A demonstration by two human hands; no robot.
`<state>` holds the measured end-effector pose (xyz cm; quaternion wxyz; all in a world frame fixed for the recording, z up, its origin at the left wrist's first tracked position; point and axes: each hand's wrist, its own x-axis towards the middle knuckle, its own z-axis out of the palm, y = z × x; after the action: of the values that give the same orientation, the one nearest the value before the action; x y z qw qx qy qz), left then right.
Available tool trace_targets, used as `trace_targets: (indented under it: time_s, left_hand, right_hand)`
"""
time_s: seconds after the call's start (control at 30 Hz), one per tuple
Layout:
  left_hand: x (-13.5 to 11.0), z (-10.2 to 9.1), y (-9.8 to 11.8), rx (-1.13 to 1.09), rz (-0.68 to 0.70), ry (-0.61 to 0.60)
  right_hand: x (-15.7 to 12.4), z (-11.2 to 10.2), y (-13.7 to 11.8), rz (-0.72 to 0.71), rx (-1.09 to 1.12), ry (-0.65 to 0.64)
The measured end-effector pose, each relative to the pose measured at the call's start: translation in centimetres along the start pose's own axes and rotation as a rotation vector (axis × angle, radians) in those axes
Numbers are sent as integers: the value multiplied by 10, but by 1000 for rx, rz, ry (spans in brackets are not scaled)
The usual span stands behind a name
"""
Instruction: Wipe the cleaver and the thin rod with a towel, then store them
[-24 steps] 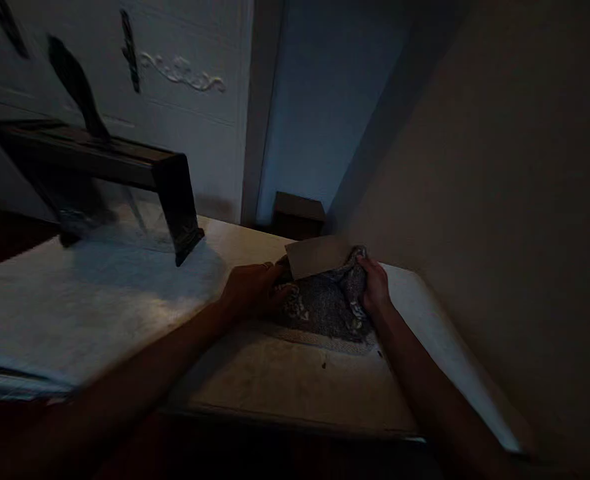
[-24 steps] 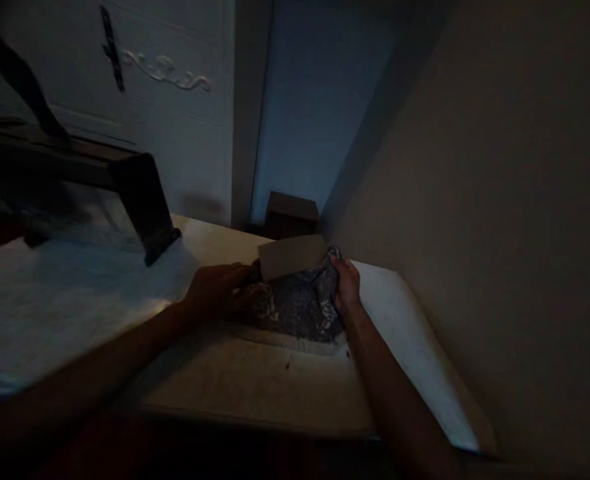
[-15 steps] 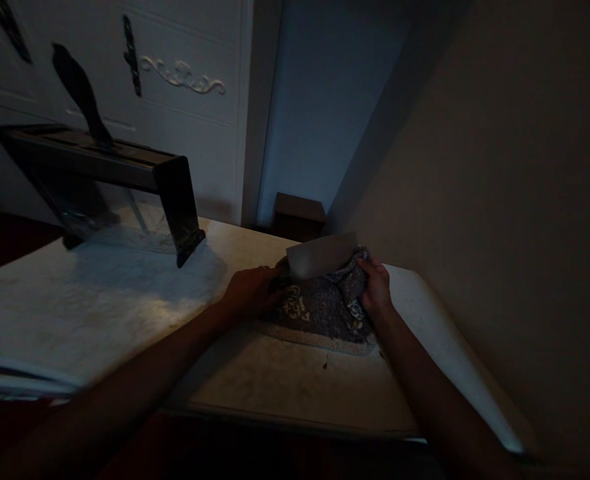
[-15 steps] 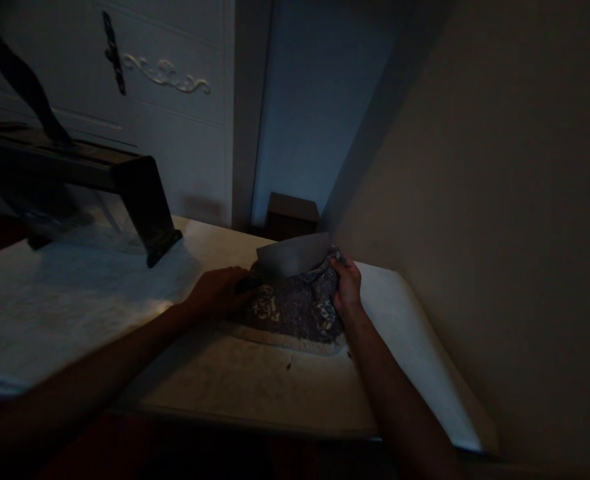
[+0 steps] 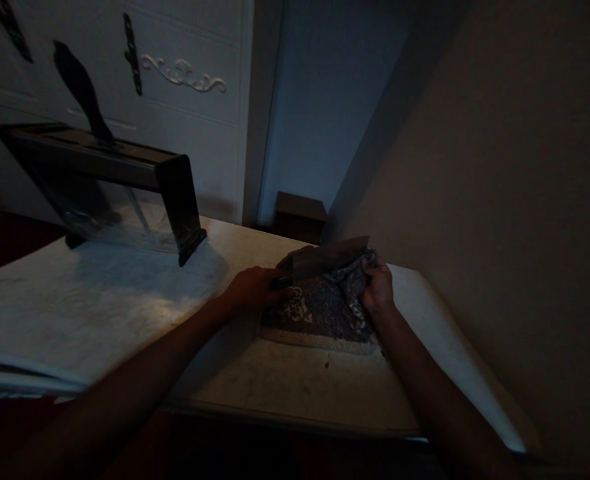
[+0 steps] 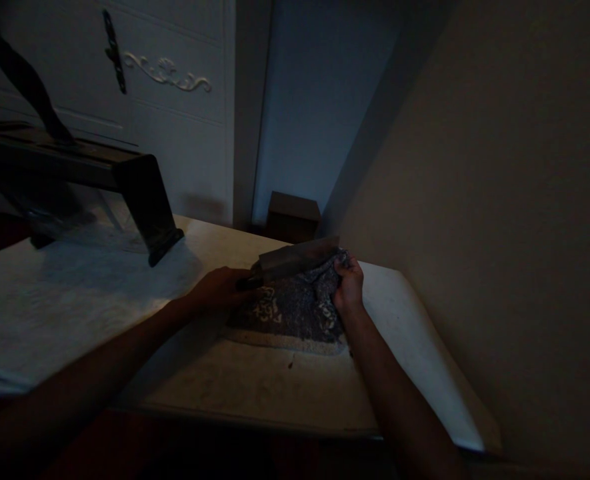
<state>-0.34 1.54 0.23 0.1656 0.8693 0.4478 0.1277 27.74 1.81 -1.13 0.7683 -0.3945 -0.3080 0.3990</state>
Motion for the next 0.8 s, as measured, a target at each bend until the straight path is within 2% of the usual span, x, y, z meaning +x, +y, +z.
trace_targets:
  time_s: [0.23,0.4,0.6,0.8]
  left_hand:
    - [-1,-2,0,153,-124,-1]
    - [-1,-2,0,181,-152,-9]
    - [-1,-5,0,174,-146,-30]
    - [-1,-1,-4,144,-163,1]
  right_hand:
    - [2,-1,1,-61,-58,58]
    - [3,-1,0,-126,-93,100]
    - [-3,1,3,-275,-372,21]
    - [0,-6,10,-190,-482,-9]
